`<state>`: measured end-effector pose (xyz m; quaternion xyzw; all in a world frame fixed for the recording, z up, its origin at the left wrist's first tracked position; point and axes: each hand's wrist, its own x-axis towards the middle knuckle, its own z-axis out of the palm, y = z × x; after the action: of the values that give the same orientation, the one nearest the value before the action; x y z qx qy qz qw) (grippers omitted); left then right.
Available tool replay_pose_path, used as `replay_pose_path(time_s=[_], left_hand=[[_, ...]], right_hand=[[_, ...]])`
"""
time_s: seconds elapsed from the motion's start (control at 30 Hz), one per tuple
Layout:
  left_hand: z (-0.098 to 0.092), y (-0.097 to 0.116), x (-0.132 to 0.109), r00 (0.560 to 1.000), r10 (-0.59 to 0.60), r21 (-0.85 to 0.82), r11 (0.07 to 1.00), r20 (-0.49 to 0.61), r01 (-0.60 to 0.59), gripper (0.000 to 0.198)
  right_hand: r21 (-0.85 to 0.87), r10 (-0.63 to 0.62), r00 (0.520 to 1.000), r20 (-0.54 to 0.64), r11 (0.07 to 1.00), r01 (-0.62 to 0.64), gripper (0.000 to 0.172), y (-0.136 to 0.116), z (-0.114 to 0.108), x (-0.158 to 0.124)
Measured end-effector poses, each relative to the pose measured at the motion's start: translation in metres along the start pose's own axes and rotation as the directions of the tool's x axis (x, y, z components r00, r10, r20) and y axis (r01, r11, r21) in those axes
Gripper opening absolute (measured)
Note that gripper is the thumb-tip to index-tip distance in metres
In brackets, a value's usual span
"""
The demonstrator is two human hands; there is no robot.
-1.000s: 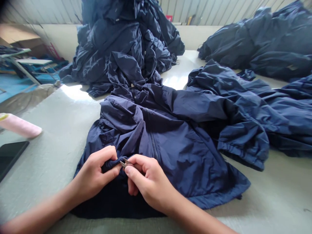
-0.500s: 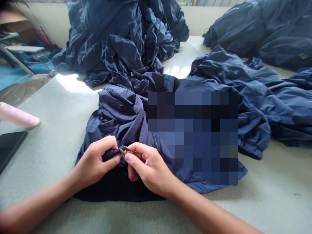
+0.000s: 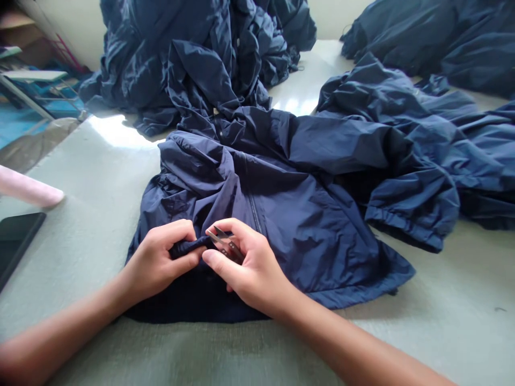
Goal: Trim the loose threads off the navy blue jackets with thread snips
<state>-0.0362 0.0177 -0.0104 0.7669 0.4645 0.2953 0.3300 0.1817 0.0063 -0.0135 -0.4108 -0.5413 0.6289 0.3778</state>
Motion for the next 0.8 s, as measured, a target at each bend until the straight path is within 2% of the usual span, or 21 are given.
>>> replay_pose_path(time_s=[0.17, 0.33, 0.53, 0.67, 0.8], left_hand=[[0.004, 0.000, -0.003, 0.995, 0.099, 0.096, 0.990, 0.028, -0.101, 0.024], [0.005, 0.001, -0.005, 0.994, 0.108, 0.155, 0.981, 0.036, -0.112, 0.025], [0.004, 0.001, -0.004, 0.998, 0.060, 0.138, 0.988, 0.020, -0.062, 0.024], [0.003, 0.001, -0.005, 0.999, 0.029, 0.111, 0.993, -0.023, -0.026, 0.021], [0.001, 0.004, -0.003, 0.998, -0.016, 0.027, 0.999, -0.058, 0.018, 0.015]], right_hand=[[-0.205, -0.093, 0.995, -0.032, 0.975, 0.085, 0.013, -0.002, 0.005, 0.001], [-0.377, -0.222, 0.974, -0.042, 0.907, 0.190, 0.023, -0.005, 0.003, 0.000], [-0.325, -0.193, 0.981, -0.016, 0.929, 0.178, 0.025, -0.006, -0.002, 0.001], [-0.240, -0.166, 0.985, 0.048, 0.955, 0.172, 0.018, -0.005, -0.009, -0.001], [-0.131, -0.084, 0.992, 0.091, 0.987, 0.096, 0.034, -0.001, -0.014, -0.004]])
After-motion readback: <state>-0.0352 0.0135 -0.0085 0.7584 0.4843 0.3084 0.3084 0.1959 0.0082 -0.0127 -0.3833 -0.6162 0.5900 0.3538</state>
